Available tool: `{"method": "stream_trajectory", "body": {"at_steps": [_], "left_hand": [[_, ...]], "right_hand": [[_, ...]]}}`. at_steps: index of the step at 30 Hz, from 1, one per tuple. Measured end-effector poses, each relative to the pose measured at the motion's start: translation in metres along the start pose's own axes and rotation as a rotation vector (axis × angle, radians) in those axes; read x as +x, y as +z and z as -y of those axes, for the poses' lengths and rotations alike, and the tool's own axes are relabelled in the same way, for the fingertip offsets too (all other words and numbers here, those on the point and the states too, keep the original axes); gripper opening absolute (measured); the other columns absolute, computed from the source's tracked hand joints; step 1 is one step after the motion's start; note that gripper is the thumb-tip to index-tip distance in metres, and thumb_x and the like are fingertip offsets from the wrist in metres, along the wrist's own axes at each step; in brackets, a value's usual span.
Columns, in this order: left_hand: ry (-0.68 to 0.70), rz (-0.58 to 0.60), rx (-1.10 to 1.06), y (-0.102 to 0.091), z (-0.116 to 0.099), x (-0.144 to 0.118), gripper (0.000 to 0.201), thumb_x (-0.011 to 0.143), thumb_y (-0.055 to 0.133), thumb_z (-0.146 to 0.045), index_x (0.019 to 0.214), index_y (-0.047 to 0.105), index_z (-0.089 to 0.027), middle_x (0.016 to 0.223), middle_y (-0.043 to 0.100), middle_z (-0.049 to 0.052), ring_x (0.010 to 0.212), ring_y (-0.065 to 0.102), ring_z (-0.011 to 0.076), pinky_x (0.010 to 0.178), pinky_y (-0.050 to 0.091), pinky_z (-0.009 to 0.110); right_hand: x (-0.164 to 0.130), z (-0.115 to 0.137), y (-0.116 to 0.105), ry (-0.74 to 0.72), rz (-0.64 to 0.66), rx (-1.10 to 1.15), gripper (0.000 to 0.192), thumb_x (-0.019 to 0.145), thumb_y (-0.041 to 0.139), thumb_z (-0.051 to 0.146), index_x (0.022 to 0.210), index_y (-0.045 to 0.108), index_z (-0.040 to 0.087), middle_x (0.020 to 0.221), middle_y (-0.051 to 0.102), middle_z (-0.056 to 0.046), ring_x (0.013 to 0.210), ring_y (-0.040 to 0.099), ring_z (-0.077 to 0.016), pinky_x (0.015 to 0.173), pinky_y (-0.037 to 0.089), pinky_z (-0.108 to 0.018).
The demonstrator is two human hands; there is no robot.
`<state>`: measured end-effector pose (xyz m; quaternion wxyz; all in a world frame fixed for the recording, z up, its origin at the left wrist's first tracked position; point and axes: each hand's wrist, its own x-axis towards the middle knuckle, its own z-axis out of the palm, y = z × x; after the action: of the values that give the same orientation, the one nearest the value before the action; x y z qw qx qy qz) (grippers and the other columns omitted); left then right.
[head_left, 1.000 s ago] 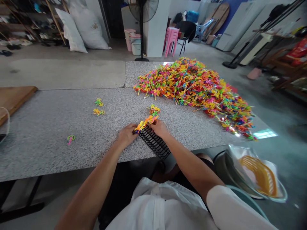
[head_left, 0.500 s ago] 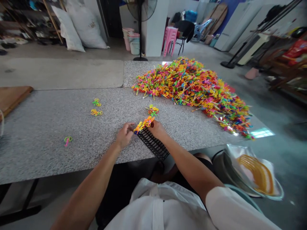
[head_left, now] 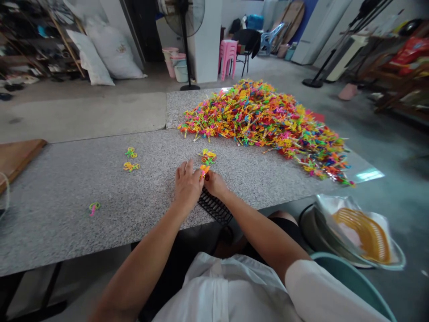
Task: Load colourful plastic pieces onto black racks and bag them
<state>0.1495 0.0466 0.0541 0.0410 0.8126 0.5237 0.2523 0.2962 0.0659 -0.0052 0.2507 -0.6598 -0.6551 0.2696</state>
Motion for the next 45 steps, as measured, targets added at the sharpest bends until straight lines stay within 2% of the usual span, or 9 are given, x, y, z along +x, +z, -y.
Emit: {"method": "stream_trajectory", "body": {"at_steps": [4, 10, 15, 18, 25, 28, 35, 43, 45], "left_hand": [[-0.012, 0.023, 0.013, 0.005, -0.003, 0.001, 0.017, 0.101, 0.059, -0.025, 0.112, 0.072, -0.020, 0.163, 0.051, 0.018, 0.157, 0.038, 0.0428, 0.129, 0.033, 0.067], [-0.065, 0.021, -0.036, 0.012, -0.002, 0.007, 0.020, 0.098, 0.066, -0.027, 0.117, 0.068, -0.021, 0.161, 0.052, 0.019, 0.157, 0.037, 0.0427, 0.129, 0.032, 0.068], [0.052, 0.176, -0.055, 0.007, 0.022, 0.014, 0.031, 0.092, 0.062, -0.015, 0.122, 0.068, -0.021, 0.148, 0.061, 0.016, 0.144, 0.052, 0.0357, 0.125, 0.043, 0.056], [0.093, 0.229, -0.069, 0.004, 0.036, 0.016, 0.033, 0.089, 0.055, -0.009, 0.117, 0.070, -0.021, 0.132, 0.067, 0.014, 0.132, 0.059, 0.0325, 0.121, 0.047, 0.052], [0.052, 0.213, -0.079, 0.009, 0.032, 0.019, 0.023, 0.085, 0.055, -0.007, 0.098, 0.064, -0.023, 0.117, 0.069, 0.011, 0.119, 0.065, 0.0290, 0.113, 0.052, 0.047], [-0.032, 0.181, -0.086, 0.012, 0.027, 0.017, 0.025, 0.087, 0.061, -0.012, 0.109, 0.062, -0.023, 0.119, 0.069, 0.011, 0.119, 0.066, 0.0296, 0.111, 0.053, 0.046], [-0.219, 0.148, -0.197, 0.018, 0.025, 0.017, 0.050, 0.092, 0.070, -0.026, 0.137, 0.050, -0.022, 0.129, 0.074, 0.014, 0.119, 0.072, 0.0316, 0.104, 0.057, 0.046], [-0.156, 0.173, -0.136, 0.015, 0.026, 0.018, 0.070, 0.093, 0.067, -0.020, 0.158, 0.043, -0.019, 0.131, 0.074, 0.015, 0.120, 0.073, 0.0302, 0.110, 0.055, 0.044], [-0.149, 0.175, -0.148, 0.016, 0.027, 0.018, 0.070, 0.093, 0.066, -0.021, 0.160, 0.043, -0.017, 0.133, 0.074, 0.017, 0.121, 0.073, 0.0312, 0.110, 0.055, 0.046]], "right_hand": [[-0.001, 0.001, -0.001, 0.007, 0.013, -0.006, 0.013, 0.100, 0.065, 0.024, 0.108, 0.072, 0.016, 0.104, 0.081, -0.011, 0.090, 0.072, -0.0210, 0.075, 0.046, -0.026], [-0.004, 0.005, -0.002, 0.028, 0.015, -0.026, 0.017, 0.103, 0.062, 0.023, 0.114, 0.071, 0.015, 0.111, 0.081, -0.015, 0.097, 0.074, -0.0250, 0.078, 0.048, -0.028], [-0.004, 0.007, -0.002, 0.033, 0.014, 0.037, 0.014, 0.101, 0.066, 0.025, 0.111, 0.072, 0.017, 0.107, 0.081, -0.011, 0.093, 0.074, -0.0228, 0.076, 0.047, -0.026], [-0.003, 0.007, -0.001, 0.039, 0.005, 0.053, 0.016, 0.102, 0.066, 0.029, 0.110, 0.073, 0.016, 0.103, 0.081, -0.011, 0.090, 0.073, -0.0228, 0.074, 0.046, -0.027], [0.000, 0.006, -0.001, 0.040, 0.013, 0.026, 0.016, 0.103, 0.066, 0.031, 0.108, 0.073, 0.017, 0.102, 0.081, -0.010, 0.090, 0.073, -0.0226, 0.074, 0.047, -0.027], [-0.002, 0.009, -0.001, 0.058, 0.017, -0.005, 0.019, 0.105, 0.063, 0.034, 0.109, 0.074, 0.018, 0.106, 0.082, -0.012, 0.093, 0.075, -0.0242, 0.076, 0.049, -0.028], [-0.007, 0.019, -0.006, 0.111, 0.042, -0.105, 0.027, 0.108, 0.059, 0.037, 0.119, 0.074, 0.017, 0.114, 0.082, -0.017, 0.103, 0.077, -0.0288, 0.081, 0.053, -0.031], [-0.011, 0.030, -0.005, 0.143, 0.060, -0.225, 0.031, 0.109, 0.054, 0.033, 0.124, 0.074, 0.016, 0.116, 0.081, -0.017, 0.106, 0.079, -0.0280, 0.086, 0.056, -0.030], [-0.006, 0.029, -0.014, 0.115, 0.145, -0.188, 0.029, 0.109, 0.055, 0.033, 0.119, 0.077, 0.017, 0.115, 0.082, -0.015, 0.104, 0.079, -0.0263, 0.086, 0.057, -0.029]]}}
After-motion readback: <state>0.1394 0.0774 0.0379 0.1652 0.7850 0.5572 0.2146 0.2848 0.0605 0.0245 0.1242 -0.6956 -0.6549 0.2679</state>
